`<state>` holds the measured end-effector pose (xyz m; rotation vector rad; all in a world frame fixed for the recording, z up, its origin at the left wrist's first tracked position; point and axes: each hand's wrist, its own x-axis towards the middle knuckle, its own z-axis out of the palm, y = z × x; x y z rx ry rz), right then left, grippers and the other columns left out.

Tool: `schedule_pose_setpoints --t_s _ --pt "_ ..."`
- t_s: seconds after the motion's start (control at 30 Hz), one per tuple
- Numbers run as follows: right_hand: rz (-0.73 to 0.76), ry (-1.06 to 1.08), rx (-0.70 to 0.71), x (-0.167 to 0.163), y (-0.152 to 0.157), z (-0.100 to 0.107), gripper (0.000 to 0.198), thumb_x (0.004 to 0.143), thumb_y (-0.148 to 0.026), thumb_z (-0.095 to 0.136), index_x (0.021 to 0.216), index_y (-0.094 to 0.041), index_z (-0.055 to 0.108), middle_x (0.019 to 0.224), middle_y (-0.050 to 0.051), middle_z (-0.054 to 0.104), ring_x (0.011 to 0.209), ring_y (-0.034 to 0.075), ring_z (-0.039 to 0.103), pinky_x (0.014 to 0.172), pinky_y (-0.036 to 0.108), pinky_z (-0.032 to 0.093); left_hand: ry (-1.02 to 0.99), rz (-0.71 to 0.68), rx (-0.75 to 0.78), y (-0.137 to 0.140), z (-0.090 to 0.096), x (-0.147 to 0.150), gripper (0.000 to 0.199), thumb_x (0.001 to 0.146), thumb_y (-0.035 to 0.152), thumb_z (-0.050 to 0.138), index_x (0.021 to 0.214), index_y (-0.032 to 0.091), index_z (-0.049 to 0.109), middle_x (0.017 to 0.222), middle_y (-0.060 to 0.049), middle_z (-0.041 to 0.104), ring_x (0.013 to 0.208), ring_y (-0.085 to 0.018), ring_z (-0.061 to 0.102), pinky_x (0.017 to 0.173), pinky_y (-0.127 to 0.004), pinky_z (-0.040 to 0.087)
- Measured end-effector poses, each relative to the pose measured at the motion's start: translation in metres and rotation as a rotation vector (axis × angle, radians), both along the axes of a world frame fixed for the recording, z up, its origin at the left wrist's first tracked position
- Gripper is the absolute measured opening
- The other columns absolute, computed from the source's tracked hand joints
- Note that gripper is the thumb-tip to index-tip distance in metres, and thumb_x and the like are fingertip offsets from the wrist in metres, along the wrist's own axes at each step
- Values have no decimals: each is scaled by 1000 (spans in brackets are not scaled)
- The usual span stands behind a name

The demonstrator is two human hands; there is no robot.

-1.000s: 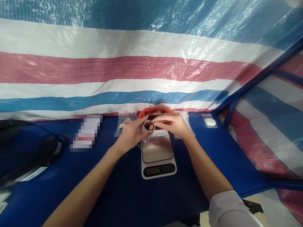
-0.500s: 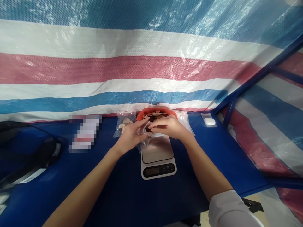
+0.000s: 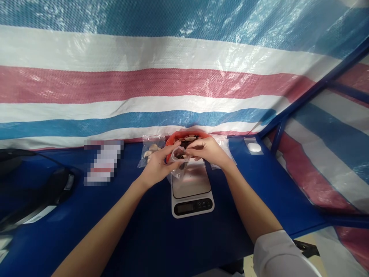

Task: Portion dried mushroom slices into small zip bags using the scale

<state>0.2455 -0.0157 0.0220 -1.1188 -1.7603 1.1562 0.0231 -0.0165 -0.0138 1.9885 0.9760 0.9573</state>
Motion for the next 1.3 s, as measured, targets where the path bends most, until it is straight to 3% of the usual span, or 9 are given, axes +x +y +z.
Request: schedule_pose_setpoints --t_s 0.17,0.37,0.53,0.7,0.9,1.0,1.13,1.3 --pt "-94 108 -45 -3 2 -2 20 76 -37 80 83 -18 81 74 2 75 67 16 70 61 27 61 106 -15 32 -3 -5 7 77 80 50 77 147 22 51 149 -11 57 137 -32 55 116 -47 44" --pt "-131 151 -21 0 4 -5 18 72 -33 81 83 -18 80 81 1 77 69 16 71 63 28 62 184 -104 76 4 -8 -2 70 83 41 76 146 25 50 148 -9 59 136 -30 56 117 -48 43" --pt "-148 163 2 -1 4 -5 19 74 -35 81 84 -18 80 81 3 78 74 18 73 72 32 63 179 -66 52 2 2 -5 77 78 51 80 146 28 51 152 -10 55 141 -34 49 118 -52 40" --pt "-132 177 16 -6 2 -4 21 75 -36 81 87 -19 80 85 3 79 77 18 74 72 31 62 74 77 48 -8 12 9 64 78 53 79 131 21 64 132 -12 70 123 -33 65 110 -49 48" --pt "-26 210 15 5 -1 5 31 77 -43 79 99 -21 80 108 4 78 86 20 75 74 32 63 -11 74 -58 -5 23 3 52 80 52 77 121 21 71 114 -9 77 104 -29 72 95 -40 56" --pt "-17 158 46 22 6 3 32 81 -43 76 104 -20 79 109 6 79 96 21 75 87 35 61 -58 39 -167 2 33 -8 49 78 53 79 112 19 74 115 -10 77 103 -29 72 95 -40 57" --pt "-92 -61 114 44 20 -7 29 84 -41 73 104 -20 79 103 5 80 98 23 75 91 36 57 -79 -15 -255 12 48 -20 43 78 52 81 107 20 77 124 -11 74 112 -30 70 98 -41 56" --pt "-136 -393 213 53 24 -16 19 89 -29 68 102 -22 80 107 5 80 100 23 74 93 34 54 -55 -81 -263 17 44 -23 43 75 50 83 105 19 78 120 -12 75 108 -29 71 100 -42 56"
